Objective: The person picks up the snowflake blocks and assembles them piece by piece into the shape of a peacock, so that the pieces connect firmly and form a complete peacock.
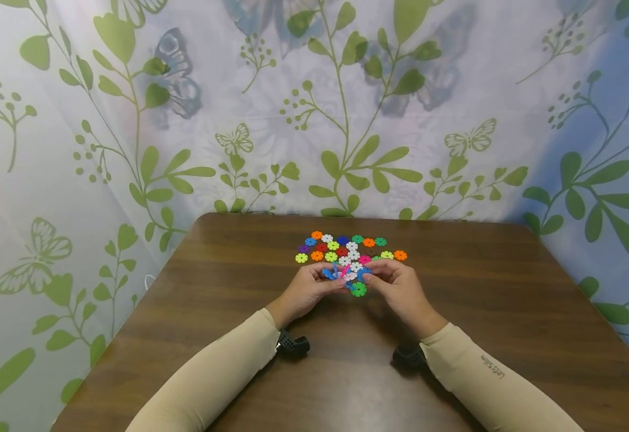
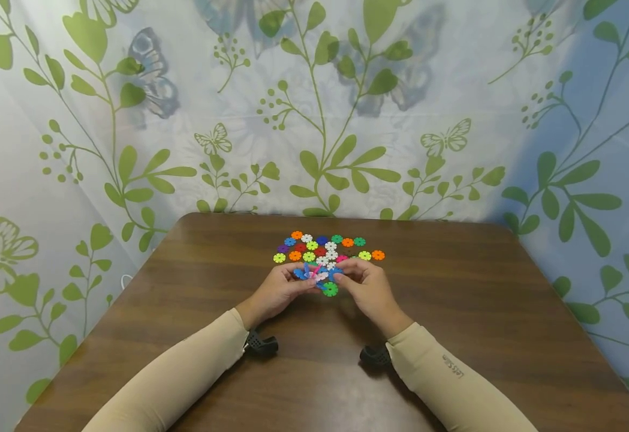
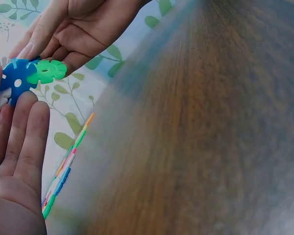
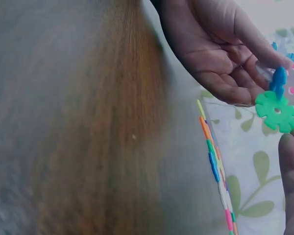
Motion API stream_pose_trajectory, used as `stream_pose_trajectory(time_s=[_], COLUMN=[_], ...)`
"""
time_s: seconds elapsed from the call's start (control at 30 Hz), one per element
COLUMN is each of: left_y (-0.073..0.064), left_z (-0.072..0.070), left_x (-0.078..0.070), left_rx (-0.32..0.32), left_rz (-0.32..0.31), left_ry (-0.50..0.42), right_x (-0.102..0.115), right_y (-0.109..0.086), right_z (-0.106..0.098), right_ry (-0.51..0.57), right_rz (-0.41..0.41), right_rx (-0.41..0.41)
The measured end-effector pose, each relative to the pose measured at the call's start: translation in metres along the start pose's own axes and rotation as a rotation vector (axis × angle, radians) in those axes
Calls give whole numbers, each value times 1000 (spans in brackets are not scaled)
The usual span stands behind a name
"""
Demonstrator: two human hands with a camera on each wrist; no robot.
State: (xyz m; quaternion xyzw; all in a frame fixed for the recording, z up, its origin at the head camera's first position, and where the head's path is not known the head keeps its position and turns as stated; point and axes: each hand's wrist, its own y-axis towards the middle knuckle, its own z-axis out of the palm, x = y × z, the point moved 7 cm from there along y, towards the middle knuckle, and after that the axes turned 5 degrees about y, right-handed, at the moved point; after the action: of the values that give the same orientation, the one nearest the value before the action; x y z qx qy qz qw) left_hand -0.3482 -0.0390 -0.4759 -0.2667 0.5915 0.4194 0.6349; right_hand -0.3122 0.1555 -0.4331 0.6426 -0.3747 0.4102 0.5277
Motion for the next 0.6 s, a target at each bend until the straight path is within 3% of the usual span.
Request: stream_pose_trajectory(time_s=[0.47, 0.6], left_y=[0, -1], left_z=[-2, -1], left_x=[0, 0], left_rx=[-3, -10], left_rz=[20, 32], left_ry=[34, 92], right_x=[-1, 0], right_y=[0, -3], right_z=[3, 4], right_ry=[-11, -34], right_rz=[-10, -16], right_rx=[-6, -15])
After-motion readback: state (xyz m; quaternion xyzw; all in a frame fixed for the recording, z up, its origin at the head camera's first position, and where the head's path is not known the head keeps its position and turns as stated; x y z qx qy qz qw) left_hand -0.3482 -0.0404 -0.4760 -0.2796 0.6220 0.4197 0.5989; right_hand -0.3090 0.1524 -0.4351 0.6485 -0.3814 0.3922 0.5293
